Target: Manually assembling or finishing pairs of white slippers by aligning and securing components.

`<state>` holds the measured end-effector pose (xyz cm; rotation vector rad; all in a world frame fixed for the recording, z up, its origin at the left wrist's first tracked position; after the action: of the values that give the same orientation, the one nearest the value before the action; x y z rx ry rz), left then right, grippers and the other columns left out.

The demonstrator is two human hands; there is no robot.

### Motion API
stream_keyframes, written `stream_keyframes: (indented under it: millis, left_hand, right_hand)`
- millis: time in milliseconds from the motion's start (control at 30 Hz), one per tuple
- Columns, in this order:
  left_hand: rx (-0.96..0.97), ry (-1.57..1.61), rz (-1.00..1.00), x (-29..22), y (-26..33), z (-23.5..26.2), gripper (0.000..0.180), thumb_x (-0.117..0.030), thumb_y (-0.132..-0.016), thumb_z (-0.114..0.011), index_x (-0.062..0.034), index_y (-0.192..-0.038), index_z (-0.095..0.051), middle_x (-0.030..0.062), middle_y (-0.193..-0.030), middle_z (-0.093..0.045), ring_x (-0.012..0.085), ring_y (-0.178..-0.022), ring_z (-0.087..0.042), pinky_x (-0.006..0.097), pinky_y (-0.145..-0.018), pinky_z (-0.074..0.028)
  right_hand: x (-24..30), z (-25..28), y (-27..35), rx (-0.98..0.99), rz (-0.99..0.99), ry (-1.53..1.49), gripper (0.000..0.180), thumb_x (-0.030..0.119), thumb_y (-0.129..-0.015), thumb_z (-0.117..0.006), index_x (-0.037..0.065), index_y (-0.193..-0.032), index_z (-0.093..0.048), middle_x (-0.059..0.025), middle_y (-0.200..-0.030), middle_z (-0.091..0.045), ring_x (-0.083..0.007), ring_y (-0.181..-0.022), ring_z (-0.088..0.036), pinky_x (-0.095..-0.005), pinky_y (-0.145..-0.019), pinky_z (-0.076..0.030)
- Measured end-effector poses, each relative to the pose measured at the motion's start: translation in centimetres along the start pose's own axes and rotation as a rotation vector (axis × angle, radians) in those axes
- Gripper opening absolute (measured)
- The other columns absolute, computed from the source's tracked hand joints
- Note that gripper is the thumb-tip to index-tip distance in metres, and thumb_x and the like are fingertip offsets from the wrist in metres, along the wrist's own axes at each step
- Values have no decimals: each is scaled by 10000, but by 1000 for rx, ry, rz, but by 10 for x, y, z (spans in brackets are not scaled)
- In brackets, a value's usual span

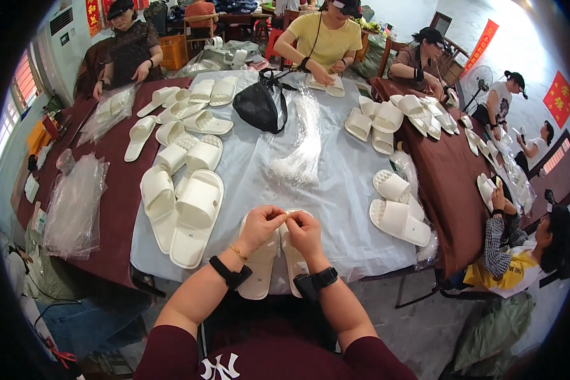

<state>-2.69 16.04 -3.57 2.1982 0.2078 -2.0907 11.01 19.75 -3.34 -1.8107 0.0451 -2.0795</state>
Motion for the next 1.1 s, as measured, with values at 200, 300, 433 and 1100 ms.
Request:
stream_keyframes:
  millis: [200, 300, 433, 1100]
  left_hand:
    - [-28, -18, -38, -1, 1, 2, 163, -117, -843, -670, 31, -911, -679, 17, -806, -672, 57, -720, -568, 210, -648, -470]
    - [-29, -39, -48, 0, 0, 2, 172, -127, -842, -671, 30, -912, -679, 17, -809, -672, 57, -719, -566, 212, -647, -469]
    - [-33, -52, -41, -1, 3, 2, 178, -135, -841, -674, 28, -911, -681, 17, -809, -673, 57, -718, -565, 215, -649, -470]
    - [-54, -122, -95, -11, 5, -1, 173, -124, -830, -669, 20, -925, -679, 45, -786, -685, 66, -700, -588, 224, -635, -481]
  right_hand:
    - [1, 0, 1, 10, -24, -53, 103, 69, -801, -614, -26, -812, -654, -33, -649, -598, -77, -590, -525, -246, -543, -421]
    - [-1, 1, 0, 22, -44, -31, 101, 66, -804, -611, -27, -809, -651, -30, -647, -594, -74, -593, -523, -244, -543, -420]
    - [-3, 2, 0, -3, -55, -76, 97, 69, -808, -615, -22, -805, -647, -23, -641, -584, -65, -595, -513, -236, -541, -416]
    - [-4, 1, 1, -4, -13, 10, 106, 70, -789, -615, -23, -814, -659, -51, -649, -610, -98, -597, -543, -261, -548, -432]
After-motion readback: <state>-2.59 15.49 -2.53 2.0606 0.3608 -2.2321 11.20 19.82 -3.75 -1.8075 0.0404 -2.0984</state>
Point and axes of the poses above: each hand's wrist, its own y-axis away from the middle knuckle, its own z-axis out of the back of the hand, x = y × z, the point moved 5 cm from there along -y, towards the middle knuckle
